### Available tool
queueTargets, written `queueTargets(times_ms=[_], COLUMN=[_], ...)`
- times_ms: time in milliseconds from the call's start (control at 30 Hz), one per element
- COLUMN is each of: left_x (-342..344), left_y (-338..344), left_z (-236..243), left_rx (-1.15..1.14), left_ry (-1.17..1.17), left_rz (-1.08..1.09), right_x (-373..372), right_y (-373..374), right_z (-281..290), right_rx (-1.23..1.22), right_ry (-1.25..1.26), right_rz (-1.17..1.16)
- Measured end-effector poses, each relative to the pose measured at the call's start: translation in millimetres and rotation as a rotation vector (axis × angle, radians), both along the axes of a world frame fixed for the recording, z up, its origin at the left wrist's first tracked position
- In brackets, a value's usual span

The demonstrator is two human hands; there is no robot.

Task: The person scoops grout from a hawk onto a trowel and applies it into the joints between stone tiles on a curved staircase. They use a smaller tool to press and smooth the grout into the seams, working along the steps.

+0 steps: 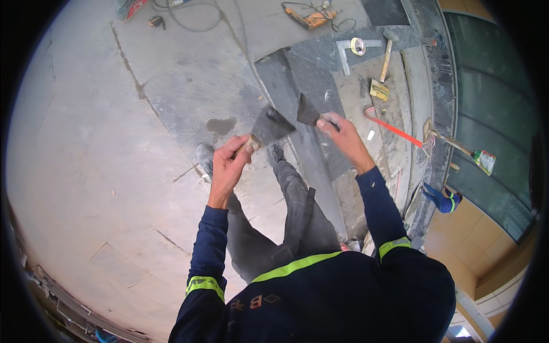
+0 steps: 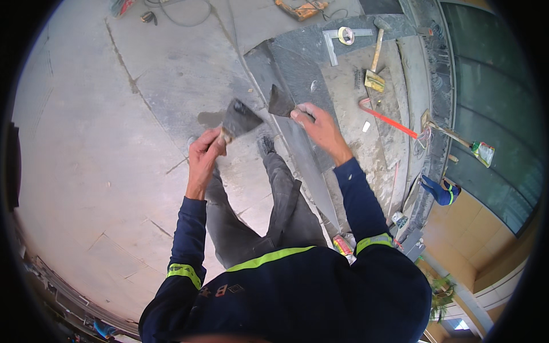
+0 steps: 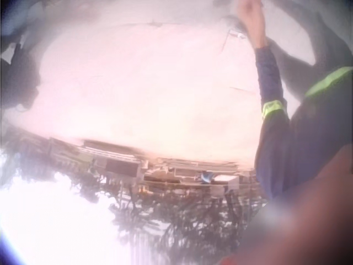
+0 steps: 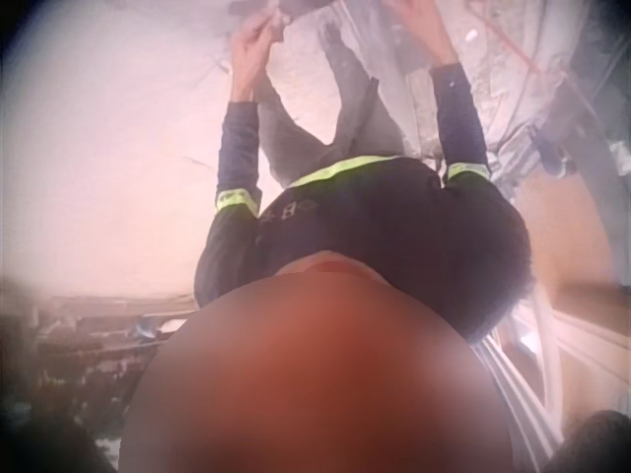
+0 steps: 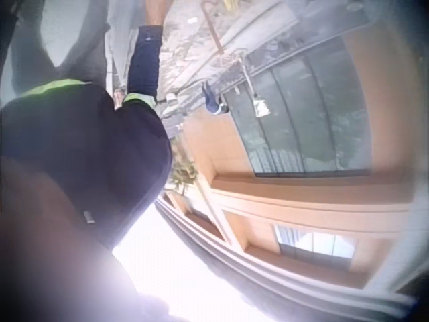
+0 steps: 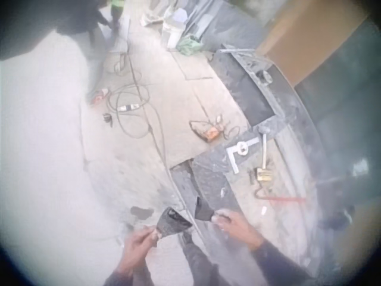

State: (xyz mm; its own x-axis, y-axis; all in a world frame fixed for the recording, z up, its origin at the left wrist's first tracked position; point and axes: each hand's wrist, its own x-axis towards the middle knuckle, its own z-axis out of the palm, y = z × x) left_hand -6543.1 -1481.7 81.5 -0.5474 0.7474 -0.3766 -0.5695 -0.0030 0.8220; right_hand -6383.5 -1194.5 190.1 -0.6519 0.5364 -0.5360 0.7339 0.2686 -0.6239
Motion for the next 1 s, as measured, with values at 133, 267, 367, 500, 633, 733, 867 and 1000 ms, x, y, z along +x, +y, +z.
queueTargets(times_ms=[133, 267, 367, 500, 633, 733, 867, 1000], left_x=[-33.7, -58.9, -73.2, -90.0, -95.2, -108.8, -171.3, -251.1], left_y=[-10.0, -8.0, -4.2, -3.1, -3.7, 1.0, 25.2, 72.6], left_z=[49.8, 86.8, 116.6, 146.1, 146.8, 137.9, 135.1, 138.8], left_rx=[-0.088, -0.05, 0.004, -0.068, -0.117, -0.114, -0.225, -0.158], left_ry=[0.102, 0.172, 0.231, 0.508, 0.977, 0.79, 0.17, 0.078], left_rz=[0.06, 0.078, 0.081, -0.093, -0.321, -0.401, -0.451, -0.642], right_x=[-2.5, -44.5, -78.6, -111.7, -122.5, -114.8, -101.4, -114.0], right_y=[-86.3, -161.5, -185.8, -189.0, -179.3, -156.4, -93.4, -42.4], right_z=[46.4, 81.8, 103.1, 125.6, 141.7, 150.9, 155.3, 145.6], right_rx=[-0.037, -0.21, -0.268, -0.263, -0.275, -0.16, 0.253, 0.304], right_ry=[0.035, 0.257, 0.363, 0.358, 0.471, 0.549, 0.592, 0.506], right_rz=[-0.329, -0.479, -0.57, -0.708, -0.768, -0.645, -0.302, -0.151])
